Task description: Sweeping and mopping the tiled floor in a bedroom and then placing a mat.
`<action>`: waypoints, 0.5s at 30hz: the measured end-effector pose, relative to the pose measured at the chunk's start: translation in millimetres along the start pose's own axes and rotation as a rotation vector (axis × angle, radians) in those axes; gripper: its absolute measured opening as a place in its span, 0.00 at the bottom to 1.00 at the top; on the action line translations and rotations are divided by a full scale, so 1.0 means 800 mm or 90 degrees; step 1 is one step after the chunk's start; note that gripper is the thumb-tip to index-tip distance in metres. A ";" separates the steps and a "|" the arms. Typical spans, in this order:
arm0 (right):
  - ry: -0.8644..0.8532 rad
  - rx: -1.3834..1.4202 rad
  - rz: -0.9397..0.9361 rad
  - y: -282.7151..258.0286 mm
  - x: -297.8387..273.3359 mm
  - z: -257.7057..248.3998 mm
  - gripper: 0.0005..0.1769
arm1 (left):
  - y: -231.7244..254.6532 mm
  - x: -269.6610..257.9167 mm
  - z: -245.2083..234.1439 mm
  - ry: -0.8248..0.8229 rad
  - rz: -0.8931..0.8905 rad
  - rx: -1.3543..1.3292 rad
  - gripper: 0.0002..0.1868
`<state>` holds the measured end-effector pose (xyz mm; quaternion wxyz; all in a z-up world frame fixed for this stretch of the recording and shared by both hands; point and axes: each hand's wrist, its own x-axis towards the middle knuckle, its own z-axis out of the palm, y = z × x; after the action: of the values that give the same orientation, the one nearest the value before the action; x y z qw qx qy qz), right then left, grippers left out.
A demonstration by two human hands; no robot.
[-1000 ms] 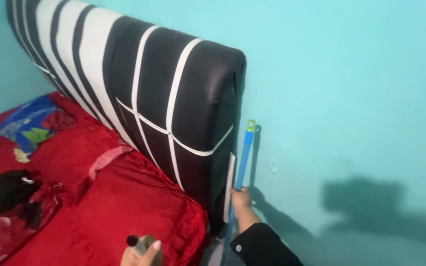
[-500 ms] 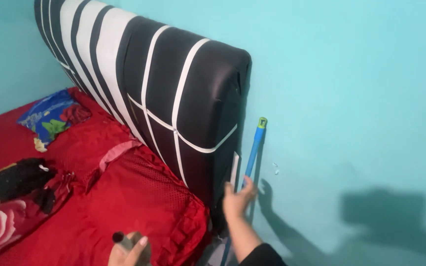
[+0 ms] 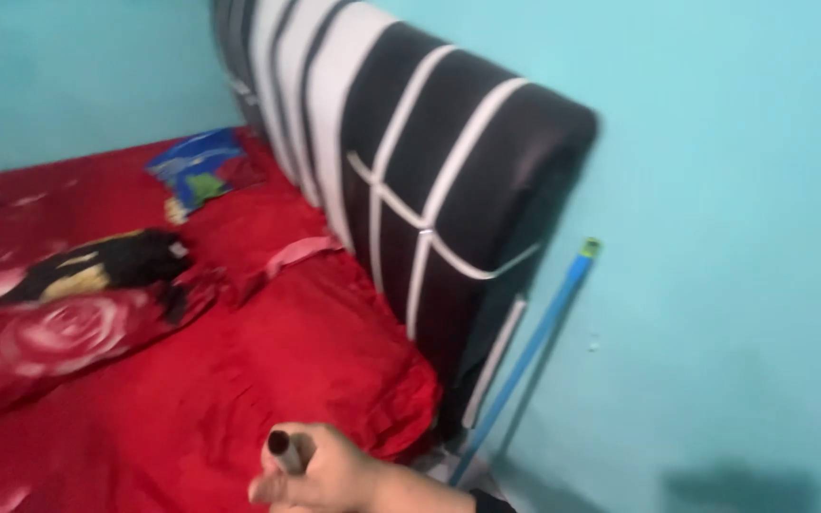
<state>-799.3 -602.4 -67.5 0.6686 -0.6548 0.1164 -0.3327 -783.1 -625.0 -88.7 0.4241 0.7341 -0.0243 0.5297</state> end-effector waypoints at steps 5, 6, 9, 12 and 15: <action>0.057 0.020 0.057 -0.034 0.067 0.114 0.16 | -0.233 -0.005 0.134 0.382 0.704 0.681 0.16; 0.075 0.007 0.044 -0.043 0.082 0.138 0.15 | -0.300 -0.005 0.161 0.790 1.132 0.800 0.19; -0.063 0.178 0.008 -0.067 0.137 0.213 0.13 | -0.354 0.162 0.167 1.908 0.414 1.169 0.21; -0.149 0.216 0.046 -0.067 0.195 0.287 0.11 | -0.433 0.229 0.185 2.155 0.253 0.898 0.12; -0.259 0.272 0.016 -0.047 0.239 0.381 0.12 | -0.518 0.277 0.188 2.153 0.403 1.134 0.09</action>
<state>-486.3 -470.3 57.2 0.8050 -0.5507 -0.0849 -0.2036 -371.4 -366.3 -171.1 0.5282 0.5166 -0.4697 -0.4833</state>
